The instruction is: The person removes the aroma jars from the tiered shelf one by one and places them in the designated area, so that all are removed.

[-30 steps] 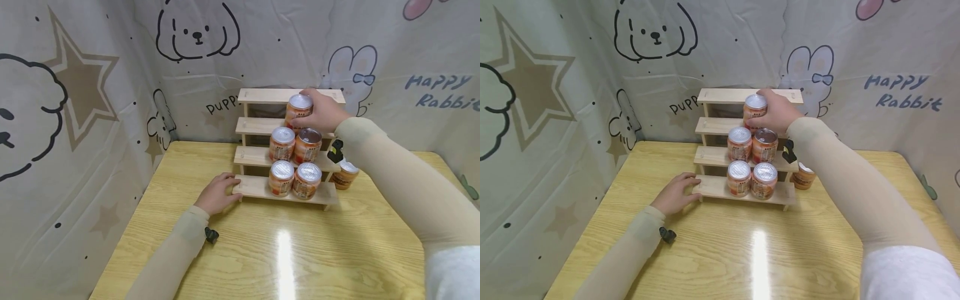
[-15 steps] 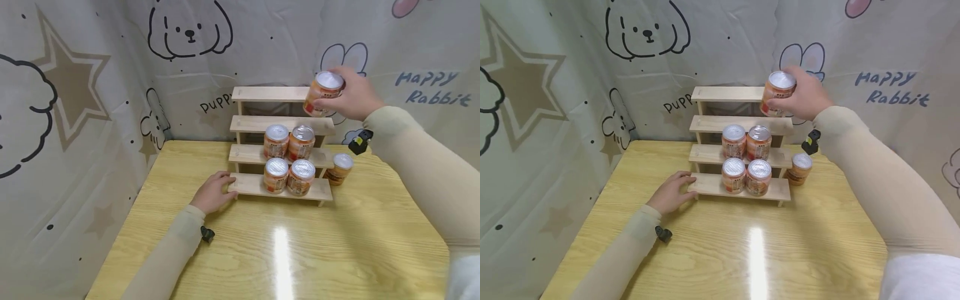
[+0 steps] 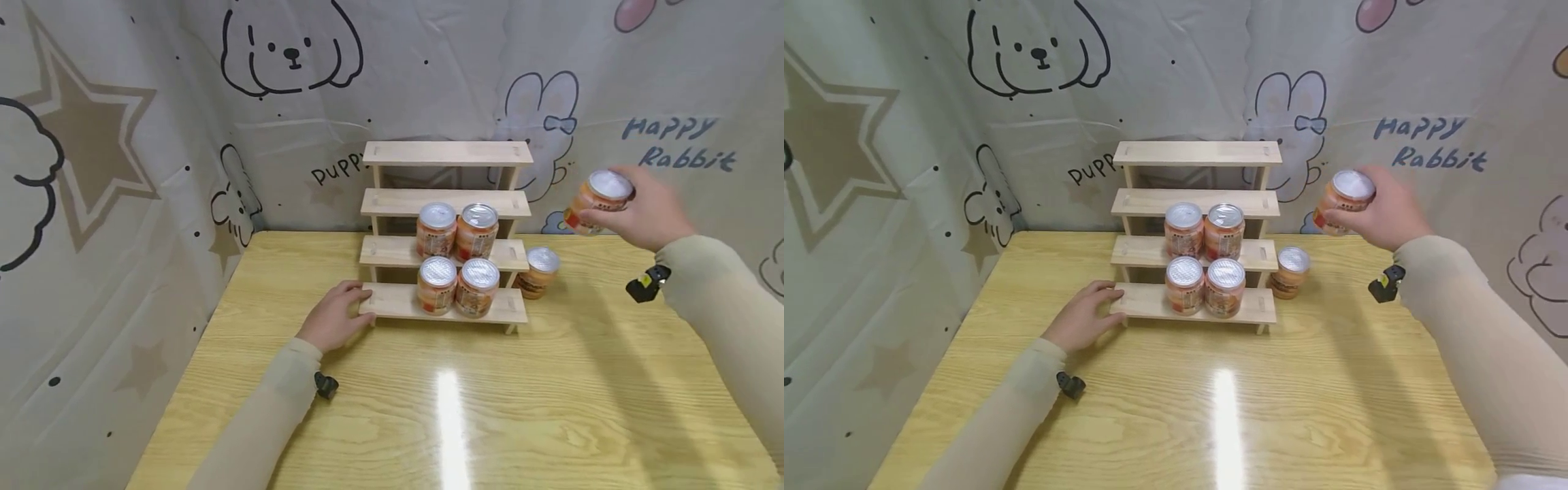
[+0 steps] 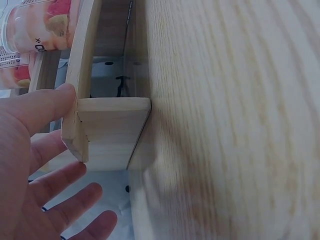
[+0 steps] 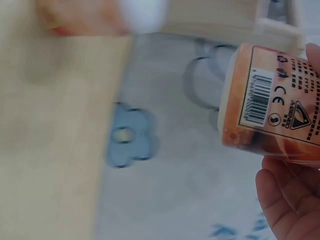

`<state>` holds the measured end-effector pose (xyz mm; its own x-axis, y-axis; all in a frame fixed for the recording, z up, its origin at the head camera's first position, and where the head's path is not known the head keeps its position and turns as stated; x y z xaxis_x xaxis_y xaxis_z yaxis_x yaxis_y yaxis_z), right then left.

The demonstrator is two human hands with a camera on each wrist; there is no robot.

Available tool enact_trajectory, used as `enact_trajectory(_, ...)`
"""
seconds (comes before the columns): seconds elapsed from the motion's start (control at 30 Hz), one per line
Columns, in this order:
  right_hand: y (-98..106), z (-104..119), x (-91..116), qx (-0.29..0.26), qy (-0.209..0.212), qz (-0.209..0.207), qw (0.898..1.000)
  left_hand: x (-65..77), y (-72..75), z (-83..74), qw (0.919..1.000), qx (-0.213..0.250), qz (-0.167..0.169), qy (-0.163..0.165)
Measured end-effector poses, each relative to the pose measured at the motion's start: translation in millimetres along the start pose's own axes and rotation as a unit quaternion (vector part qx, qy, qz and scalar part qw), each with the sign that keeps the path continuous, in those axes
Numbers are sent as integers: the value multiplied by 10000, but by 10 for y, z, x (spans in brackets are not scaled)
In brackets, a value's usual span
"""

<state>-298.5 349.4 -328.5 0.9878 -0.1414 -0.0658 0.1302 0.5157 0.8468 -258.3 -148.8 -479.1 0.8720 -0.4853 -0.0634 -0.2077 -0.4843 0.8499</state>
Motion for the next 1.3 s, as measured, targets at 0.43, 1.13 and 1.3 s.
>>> enact_trajectory(0.43, -684, -755, 225, -46, -288, 395, 9988, -6, 5, -41, 9999, 91, -69, -56)
enact_trajectory(1.13, -978, -1031, 351, -158, -414, 659, 9968, -23, -65, -27, 10000, -50, -36, -44)
enact_trajectory(1.3, -1050, -970, 284, -269, -301, 778, 9962, 12, -7, -4, 9999, -101, -52, -12)
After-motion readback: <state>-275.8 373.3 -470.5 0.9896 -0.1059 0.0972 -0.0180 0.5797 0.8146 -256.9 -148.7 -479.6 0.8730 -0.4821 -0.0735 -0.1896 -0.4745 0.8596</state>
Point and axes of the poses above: each hand's wrist, its own x-axis away from the middle knuckle, its own y-axis out of the back of the hand, z = x × y, the point moved 3 cm from there along -x, towards the middle knuckle, and after that the axes turned 9 degrees about -y, right-handed, at the moved point
